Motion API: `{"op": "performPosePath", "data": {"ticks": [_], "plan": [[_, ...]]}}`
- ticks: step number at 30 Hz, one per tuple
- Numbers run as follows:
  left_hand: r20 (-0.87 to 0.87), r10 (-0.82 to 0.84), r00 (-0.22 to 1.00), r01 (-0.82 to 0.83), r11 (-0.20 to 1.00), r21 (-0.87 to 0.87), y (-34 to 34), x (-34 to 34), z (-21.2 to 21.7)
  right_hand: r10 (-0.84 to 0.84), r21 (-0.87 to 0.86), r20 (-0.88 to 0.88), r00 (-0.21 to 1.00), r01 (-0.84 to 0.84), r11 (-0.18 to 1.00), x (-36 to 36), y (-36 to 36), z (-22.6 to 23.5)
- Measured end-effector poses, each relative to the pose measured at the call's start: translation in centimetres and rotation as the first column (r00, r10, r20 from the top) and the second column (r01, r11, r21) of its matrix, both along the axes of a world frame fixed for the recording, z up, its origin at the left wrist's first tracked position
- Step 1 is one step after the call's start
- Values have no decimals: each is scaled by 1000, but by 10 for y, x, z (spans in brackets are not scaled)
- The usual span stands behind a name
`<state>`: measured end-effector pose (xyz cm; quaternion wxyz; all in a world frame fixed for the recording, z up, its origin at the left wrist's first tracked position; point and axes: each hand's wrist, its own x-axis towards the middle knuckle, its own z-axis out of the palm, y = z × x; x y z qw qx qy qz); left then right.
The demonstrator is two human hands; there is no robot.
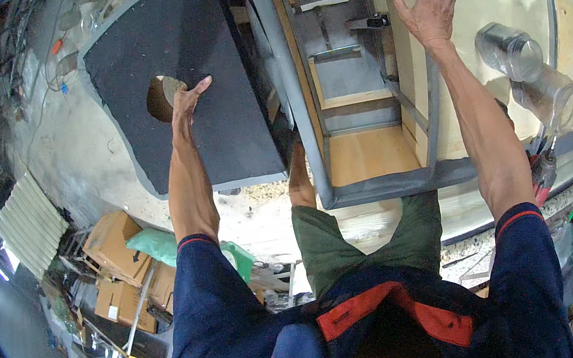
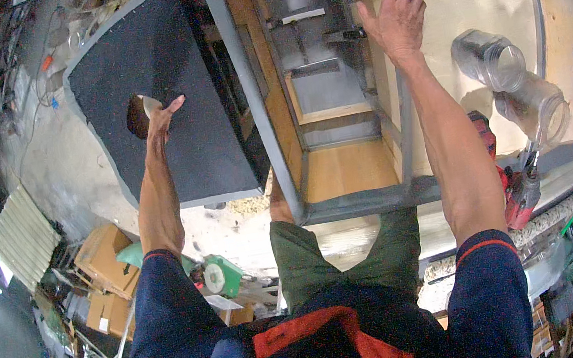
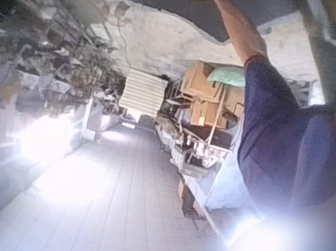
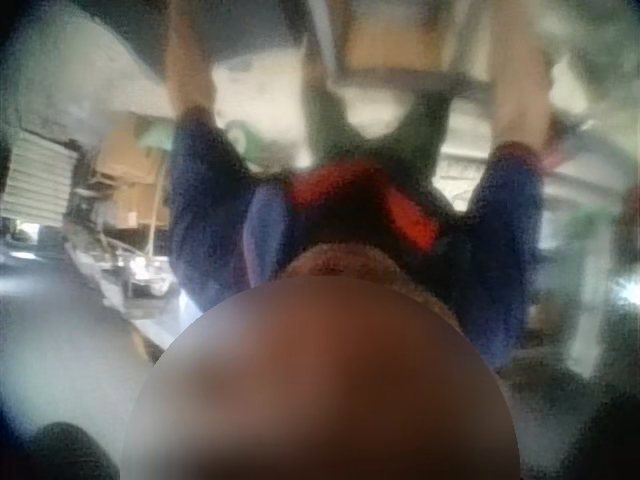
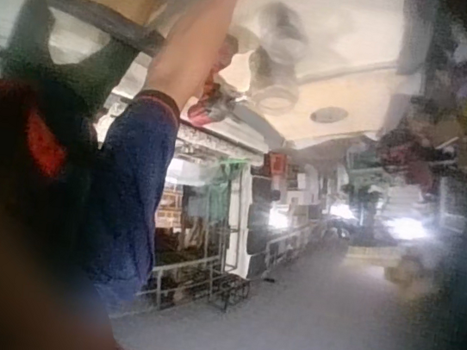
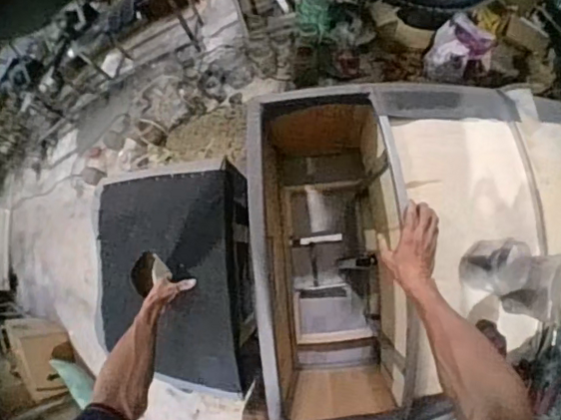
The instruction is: The person measures a gray panel with a tape measure, positions it on a wooden cabinet frame, and secures it using a cordless drill and screws. The person repeatedly picks screws from a container and drives them into the panel to attach it to the frame.
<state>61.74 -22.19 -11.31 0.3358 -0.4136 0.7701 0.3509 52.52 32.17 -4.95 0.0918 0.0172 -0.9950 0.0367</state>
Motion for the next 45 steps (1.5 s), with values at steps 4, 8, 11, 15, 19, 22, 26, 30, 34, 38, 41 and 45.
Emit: {"op": "performPosePath", "data": {"ticks": [4, 8, 11, 15, 19, 22, 26, 30, 34, 38, 41, 45], "plan": [[58, -50, 997, 55, 995, -86, 10, -4, 15, -11, -2, 12, 1000, 11, 1000, -1, -1, 3], [-15, -27, 1000, 27, 999, -47, 10, -1, 30, -16, 26, -7, 1000, 16, 1000, -3, -1, 3], [-2, -31, 1000, 31, 998, -49, 2, 4, 43, -8, 38, -9, 1000, 8, 999, -2, -1, 3], [36, -57, 998, 60, 995, -75, 4, 3, 61, -3, 10, 3, 1000, 3, 1000, -2, 0, 2], [7, -111, 994, 111, 991, -71, 27, -3, 76, -24, 10, 18, 1000, 24, 1000, -4, 2, 2], [19, -140, 990, 141, 988, -60, 41, -6, 84, -50, -14, 78, 996, 51, 999, -4, 4, 4], [9, -114, 993, 115, 992, -45, 50, -7, 84, -53, -34, 33, 998, 54, 998, -2, 7, 5], [27, -47, 999, 48, 998, -37, 62, -10, 84, -52, -59, 48, 998, 54, 997, -3, 11, 7], [26, -43, 999, 45, 997, -66, 80, -10, 103, -46, -93, 87, 995, 54, 994, -3, 10, 10], [13, -79, 997, 80, 984, -156, 96, -8, 111, -51, -101, 73, 996, 58, 993, -2, 8, 9], [-87, -122, 989, 106, 979, -173, 96, -7, 105, -21, -61, -1, 1000, 21, 998, -3, 7, 6], [-169, -140, 976, 118, 984, -136, 87, -3, 95, -90, -86, 71, 993, 96, 992, -5, 2, 11]]}}
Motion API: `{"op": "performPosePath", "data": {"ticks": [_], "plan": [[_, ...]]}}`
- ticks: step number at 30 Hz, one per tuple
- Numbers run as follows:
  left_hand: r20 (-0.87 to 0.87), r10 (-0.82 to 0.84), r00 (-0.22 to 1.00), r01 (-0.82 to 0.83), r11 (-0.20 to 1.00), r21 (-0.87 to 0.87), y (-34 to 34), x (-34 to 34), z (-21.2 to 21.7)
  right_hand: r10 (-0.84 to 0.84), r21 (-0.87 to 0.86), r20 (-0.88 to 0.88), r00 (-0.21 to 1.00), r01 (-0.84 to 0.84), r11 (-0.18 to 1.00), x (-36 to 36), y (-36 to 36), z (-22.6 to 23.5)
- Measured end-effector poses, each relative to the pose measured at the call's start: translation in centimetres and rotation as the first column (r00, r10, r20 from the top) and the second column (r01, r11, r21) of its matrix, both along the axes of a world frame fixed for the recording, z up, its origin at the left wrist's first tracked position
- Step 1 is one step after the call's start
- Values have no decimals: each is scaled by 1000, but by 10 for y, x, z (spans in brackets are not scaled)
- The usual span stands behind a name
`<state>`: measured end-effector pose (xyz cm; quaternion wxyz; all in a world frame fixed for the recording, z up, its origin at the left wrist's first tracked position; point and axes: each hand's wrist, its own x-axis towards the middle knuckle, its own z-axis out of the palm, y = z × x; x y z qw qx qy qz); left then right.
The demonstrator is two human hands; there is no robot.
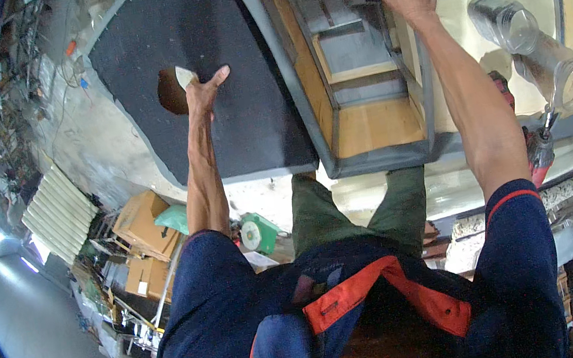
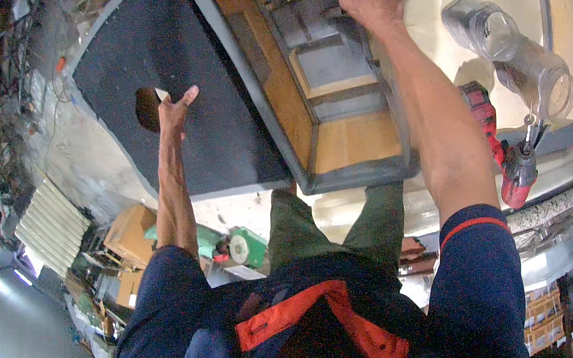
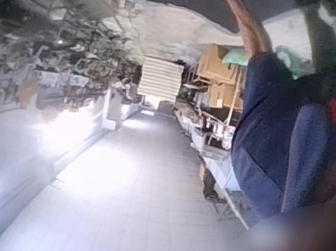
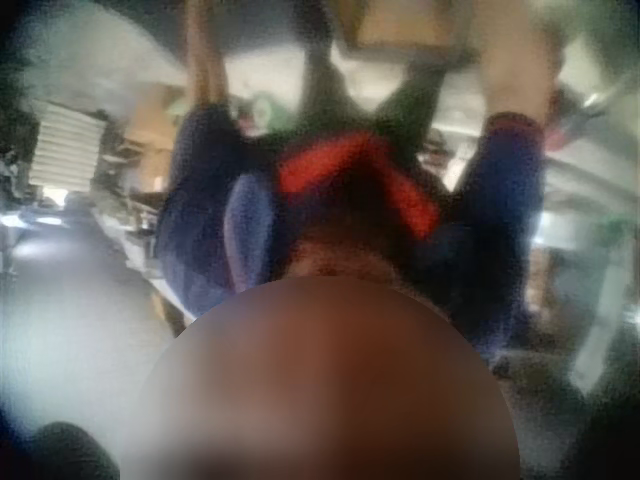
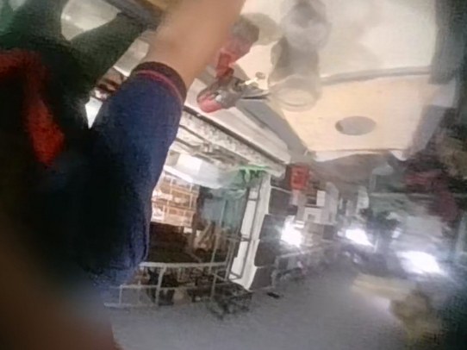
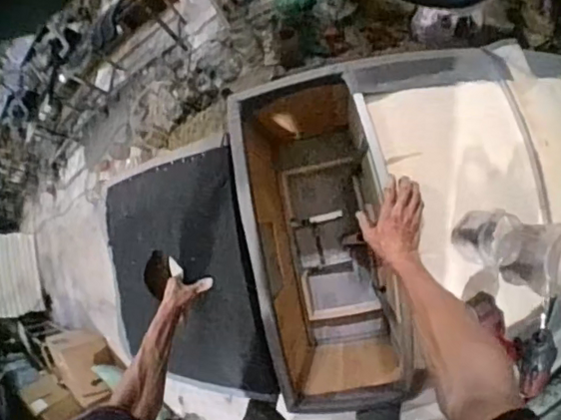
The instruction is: The person measures a gray panel with a tape measure, positions it on a wooden cabinet frame, and secures it using a cordless drill and screws. The person repeatedly picks screws from a container and drives them into the panel to attach it to the frame.
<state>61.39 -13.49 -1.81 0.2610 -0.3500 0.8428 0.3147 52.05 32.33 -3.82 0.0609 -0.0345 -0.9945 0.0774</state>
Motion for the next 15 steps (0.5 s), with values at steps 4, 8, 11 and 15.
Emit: {"op": "performPosePath", "data": {"ticks": [4, 8, 11, 15], "plan": [[43, -16, 999, 18, 998, -59, -5, 4, -4, 10, 58, -17, 1000, -9, 998, 3, -9, 6], [4, 16, 1000, -16, 997, -74, -6, 9, -12, 32, 76, -37, 999, -29, 997, 6, -10, -6], [-30, 31, 999, -32, 999, -42, -11, 10, -22, 10, 85, -42, 999, -7, 996, -1, 2, -17], [-45, 17, 999, -19, 999, -27, -15, 12, -27, 2, 31, -153, 988, 3, 1000, 22, -20, 5]]}}
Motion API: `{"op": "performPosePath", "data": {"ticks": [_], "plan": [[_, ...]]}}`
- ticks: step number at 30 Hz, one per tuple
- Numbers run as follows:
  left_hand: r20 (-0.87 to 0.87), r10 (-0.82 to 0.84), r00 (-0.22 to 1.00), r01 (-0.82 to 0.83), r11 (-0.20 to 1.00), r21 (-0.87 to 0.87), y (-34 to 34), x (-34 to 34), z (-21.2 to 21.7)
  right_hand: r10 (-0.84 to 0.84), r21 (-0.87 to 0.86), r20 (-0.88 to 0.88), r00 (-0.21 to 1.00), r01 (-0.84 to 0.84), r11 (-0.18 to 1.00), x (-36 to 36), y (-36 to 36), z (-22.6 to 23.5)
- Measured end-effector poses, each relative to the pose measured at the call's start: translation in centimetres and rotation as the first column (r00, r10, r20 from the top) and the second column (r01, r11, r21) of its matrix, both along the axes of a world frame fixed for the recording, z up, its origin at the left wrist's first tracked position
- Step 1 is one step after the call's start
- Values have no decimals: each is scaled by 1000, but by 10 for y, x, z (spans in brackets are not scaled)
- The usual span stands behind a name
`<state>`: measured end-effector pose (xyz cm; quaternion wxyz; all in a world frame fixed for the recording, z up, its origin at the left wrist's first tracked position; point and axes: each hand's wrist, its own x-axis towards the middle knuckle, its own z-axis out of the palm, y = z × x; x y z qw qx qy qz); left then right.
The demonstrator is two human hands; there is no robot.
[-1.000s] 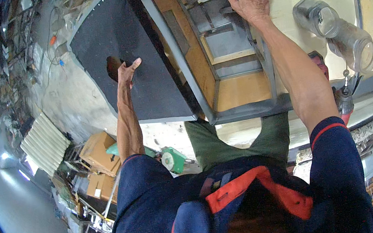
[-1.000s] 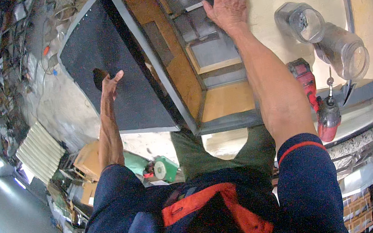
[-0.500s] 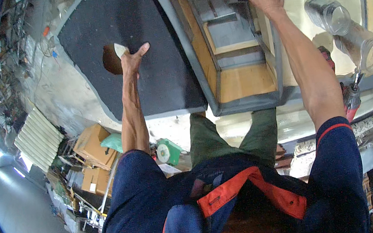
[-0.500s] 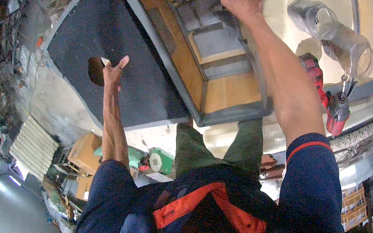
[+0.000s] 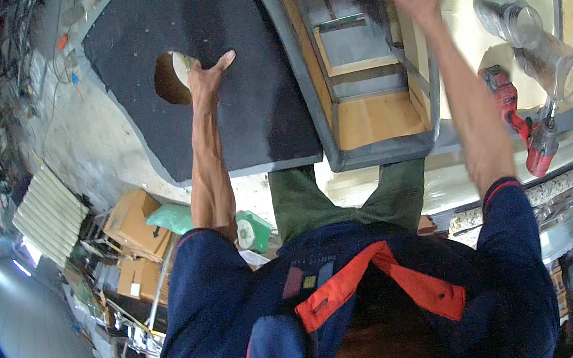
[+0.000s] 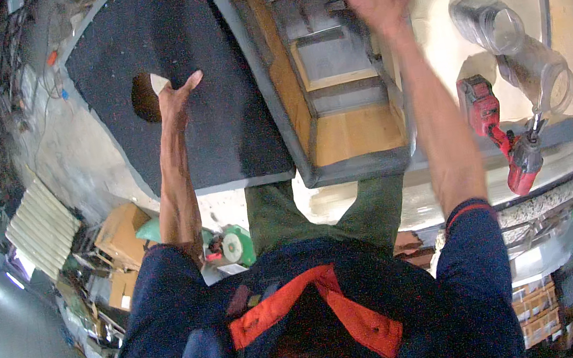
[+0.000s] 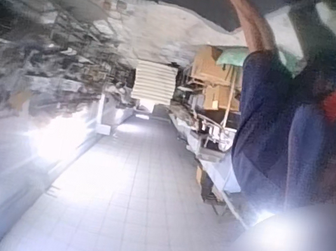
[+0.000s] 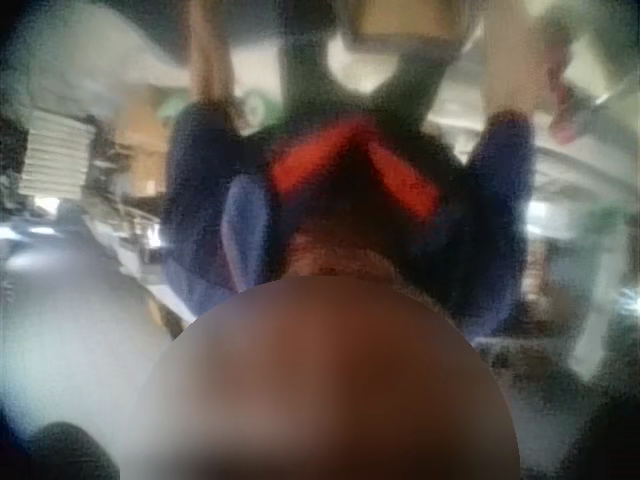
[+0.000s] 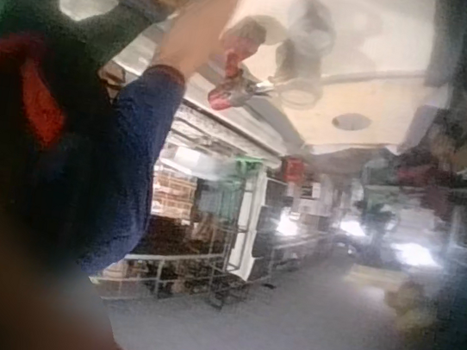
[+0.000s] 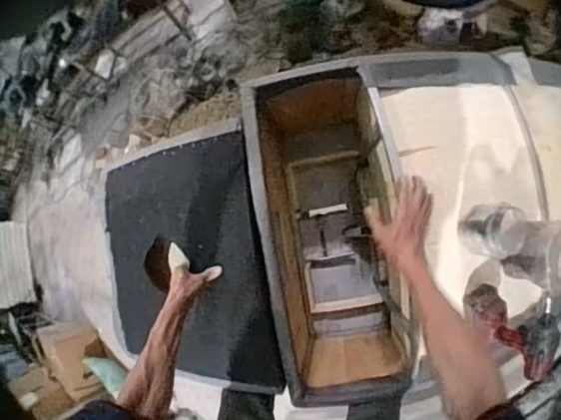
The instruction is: The person measures a gray panel with a tape measure, positions it on a wooden cabinet frame, and secures it using a cordless drill and screws. The person repeatedly picks screws from a container and drives them into the panel to attach it to the frame.
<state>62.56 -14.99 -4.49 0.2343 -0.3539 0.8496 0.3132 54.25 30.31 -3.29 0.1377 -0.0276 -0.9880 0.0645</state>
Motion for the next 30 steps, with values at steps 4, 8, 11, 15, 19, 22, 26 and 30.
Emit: {"op": "performPosePath", "data": {"ticks": [4, 8, 11, 15, 19, 22, 26, 30], "plan": [[-52, -8, 999, 10, 999, 42, 6, -2, 8, 157, -606, 585, 796, 300, 737, 130, -139, 30], [15, -8, 1000, 8, 1000, 9, 13, -5, 22, 88, -669, 599, 796, 437, 602, 208, -224, 8], [2, -12, 1000, 12, 1000, -1, 13, -6, 23, -2, -701, 451, 892, 356, 617, 219, -233, -6], [-89, -1, 996, 0, 1000, -5, 10, -4, 10, 31, -694, 523, 852, 404, 596, 208, -225, -2], [-117, 11, 993, -9, 1000, 14, 10, -3, 2, -9, -685, 538, 843, 443, 578, 207, -230, 4], [-122, 92, 988, -76, 989, 128, 13, -5, 6, -19, -670, 571, 820, 480, 567, 205, -232, 0], [-187, 73, 980, -50, 991, 125, 16, -8, 6, -50, -665, 595, 802, 526, 530, 203, -232, -1], [-227, 65, 972, -33, 989, 141, 11, -13, -4, -70, -665, 583, 810, 524, 532, 201, -233, 2]]}}
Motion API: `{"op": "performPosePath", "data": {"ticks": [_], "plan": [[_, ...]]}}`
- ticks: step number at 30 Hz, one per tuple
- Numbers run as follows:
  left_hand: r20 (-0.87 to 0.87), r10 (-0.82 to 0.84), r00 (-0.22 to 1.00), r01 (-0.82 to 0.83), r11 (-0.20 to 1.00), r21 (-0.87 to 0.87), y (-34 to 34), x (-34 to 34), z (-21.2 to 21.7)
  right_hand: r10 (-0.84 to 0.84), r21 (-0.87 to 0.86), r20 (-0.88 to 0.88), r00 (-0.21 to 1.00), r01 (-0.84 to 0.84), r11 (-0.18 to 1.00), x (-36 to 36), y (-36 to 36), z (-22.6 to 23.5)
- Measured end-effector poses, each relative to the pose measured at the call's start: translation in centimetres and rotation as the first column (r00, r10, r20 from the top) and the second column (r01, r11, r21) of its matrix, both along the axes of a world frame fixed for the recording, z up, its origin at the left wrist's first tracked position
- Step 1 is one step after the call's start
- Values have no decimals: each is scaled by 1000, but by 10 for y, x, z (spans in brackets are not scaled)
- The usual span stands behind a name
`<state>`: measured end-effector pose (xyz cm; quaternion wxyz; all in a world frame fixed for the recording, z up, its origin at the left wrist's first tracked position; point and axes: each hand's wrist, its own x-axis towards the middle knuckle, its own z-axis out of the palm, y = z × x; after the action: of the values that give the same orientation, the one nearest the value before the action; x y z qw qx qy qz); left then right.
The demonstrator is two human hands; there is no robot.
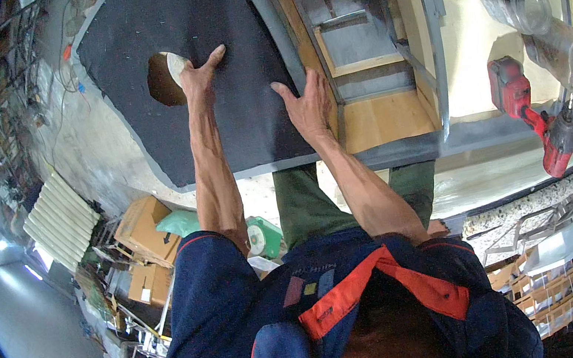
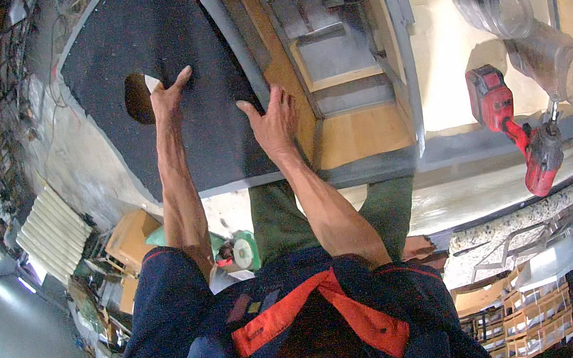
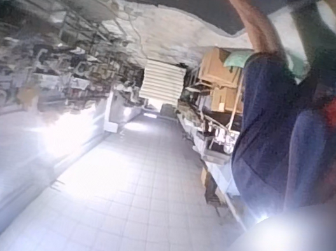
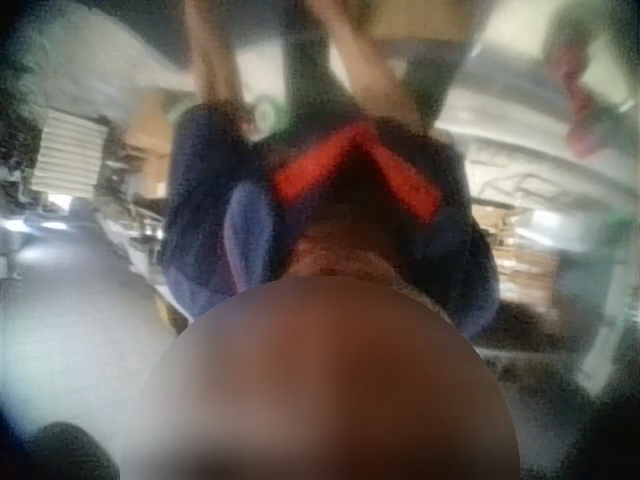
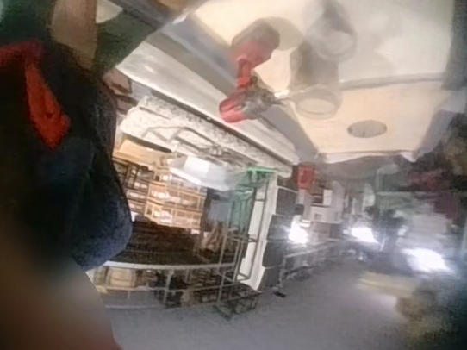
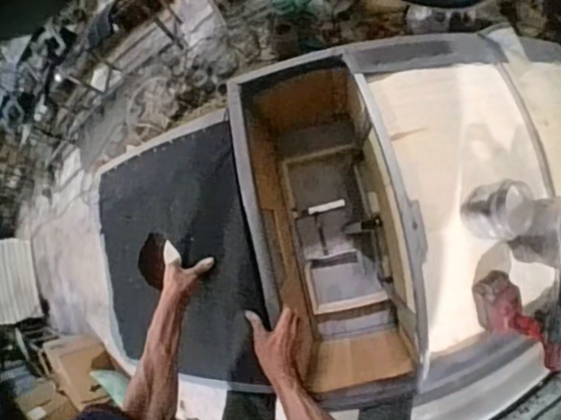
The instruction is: The person measures a gray panel with a tape measure, positions it on a wooden cabinet frame, and secures it using a cordless drill and screws. The person repeatedly picks screws from a container and drives them into the panel to attach it to the frame.
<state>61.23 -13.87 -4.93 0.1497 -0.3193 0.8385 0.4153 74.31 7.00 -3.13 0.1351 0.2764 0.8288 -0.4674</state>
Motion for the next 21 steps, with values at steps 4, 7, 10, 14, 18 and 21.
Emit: {"op": "performPosePath", "data": {"ticks": [4, 7, 10, 14, 18, 21], "plan": [[129, -32, 991, 54, 983, -173, -3, 1, 0, -13, -3, -25, 1000, 13, 1000, 0, 1, 1], [150, -27, 988, 51, 986, -159, 3, 0, 8, -8, 25, -37, 999, 9, 1000, -1, 3, -1], [155, -40, 987, 68, 981, -182, 12, -1, 20, -5, 39, -34, 999, 7, 999, -1, 2, -3], [138, -27, 990, 51, 983, -176, 20, -1, 27, 57, 59, 3, 998, -58, 997, 0, 1, -5], [89, -19, 996, 33, 986, -164, 22, -1, 23, 42, 68, -75, 996, -37, 997, 1, 1, -8], [154, -36, 987, 78, 958, -277, 21, 0, 24, 55, 45, -46, 997, -53, 998, 3, 1, -6]]}}
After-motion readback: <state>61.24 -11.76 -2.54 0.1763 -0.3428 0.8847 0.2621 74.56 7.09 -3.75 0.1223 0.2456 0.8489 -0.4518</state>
